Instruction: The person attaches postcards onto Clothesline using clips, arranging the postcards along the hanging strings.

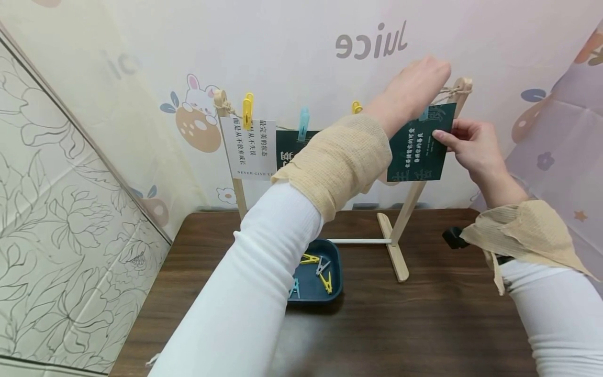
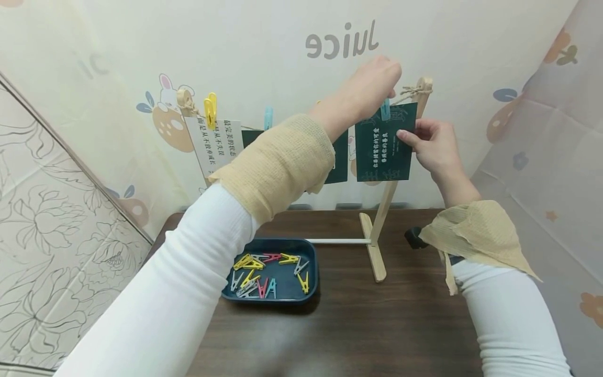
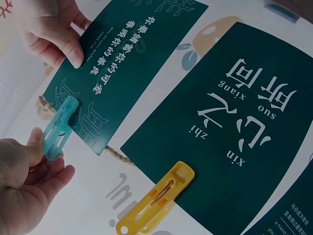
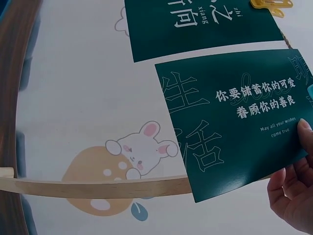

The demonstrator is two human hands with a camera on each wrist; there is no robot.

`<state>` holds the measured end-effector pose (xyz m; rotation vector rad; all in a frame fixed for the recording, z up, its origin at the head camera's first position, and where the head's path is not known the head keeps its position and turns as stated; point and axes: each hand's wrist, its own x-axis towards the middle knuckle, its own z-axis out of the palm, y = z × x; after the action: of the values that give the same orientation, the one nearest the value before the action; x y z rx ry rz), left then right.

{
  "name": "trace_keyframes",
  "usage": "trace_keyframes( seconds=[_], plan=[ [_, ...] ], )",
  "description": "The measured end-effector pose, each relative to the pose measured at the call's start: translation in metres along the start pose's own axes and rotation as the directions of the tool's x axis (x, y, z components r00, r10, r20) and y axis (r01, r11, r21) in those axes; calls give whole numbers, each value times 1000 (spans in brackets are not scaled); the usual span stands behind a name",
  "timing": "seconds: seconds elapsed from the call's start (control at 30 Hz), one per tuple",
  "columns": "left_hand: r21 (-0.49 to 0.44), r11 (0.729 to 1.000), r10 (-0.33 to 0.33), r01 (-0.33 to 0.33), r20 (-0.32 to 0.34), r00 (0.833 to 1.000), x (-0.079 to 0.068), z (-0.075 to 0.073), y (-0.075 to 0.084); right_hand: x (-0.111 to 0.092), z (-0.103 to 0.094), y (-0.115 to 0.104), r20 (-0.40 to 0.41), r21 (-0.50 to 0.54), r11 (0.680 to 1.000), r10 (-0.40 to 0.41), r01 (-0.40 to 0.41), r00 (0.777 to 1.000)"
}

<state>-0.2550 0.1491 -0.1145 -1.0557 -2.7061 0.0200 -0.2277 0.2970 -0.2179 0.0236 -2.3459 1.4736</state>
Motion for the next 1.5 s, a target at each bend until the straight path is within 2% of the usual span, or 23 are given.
trace_keyframes(
  seconds=[0.23, 0.53, 0.87, 1.03, 1.27, 1.4, 1.5],
  plan=[
    [30, 1000, 5, -5, 4, 1000, -1, 1, -1, -1, 2, 0, -16, -23, 1000, 3, -4, 1000],
    [23, 1000, 22, -21, -12, 1000, 2, 5, -6, -4, 4, 2, -96, -45, 999, -13, 9, 995],
    [86, 996, 25, -22, -35, 999, -4, 5, -5, -10, 8, 5, -171, 60, 996, -51, 62, 984],
    [57, 998, 9, -7, -35, 999, -5, 5, -6, -11, 9, 7, -222, 54, 994, -80, 94, 972],
    [-3, 1000, 3, -3, -32, 999, -7, 8, -9, -17, 6, 8, -196, 53, 996, -57, 68, 979],
    [-15, 1000, 11, -12, -73, 997, -13, 8, -11, -18, 4, 10, -187, 41, 996, -69, 78, 980],
    [11, 999, 39, -38, -123, 992, -19, 11, -14, -20, 1, 12, -176, 7, 997, -69, 72, 982]
  ],
)
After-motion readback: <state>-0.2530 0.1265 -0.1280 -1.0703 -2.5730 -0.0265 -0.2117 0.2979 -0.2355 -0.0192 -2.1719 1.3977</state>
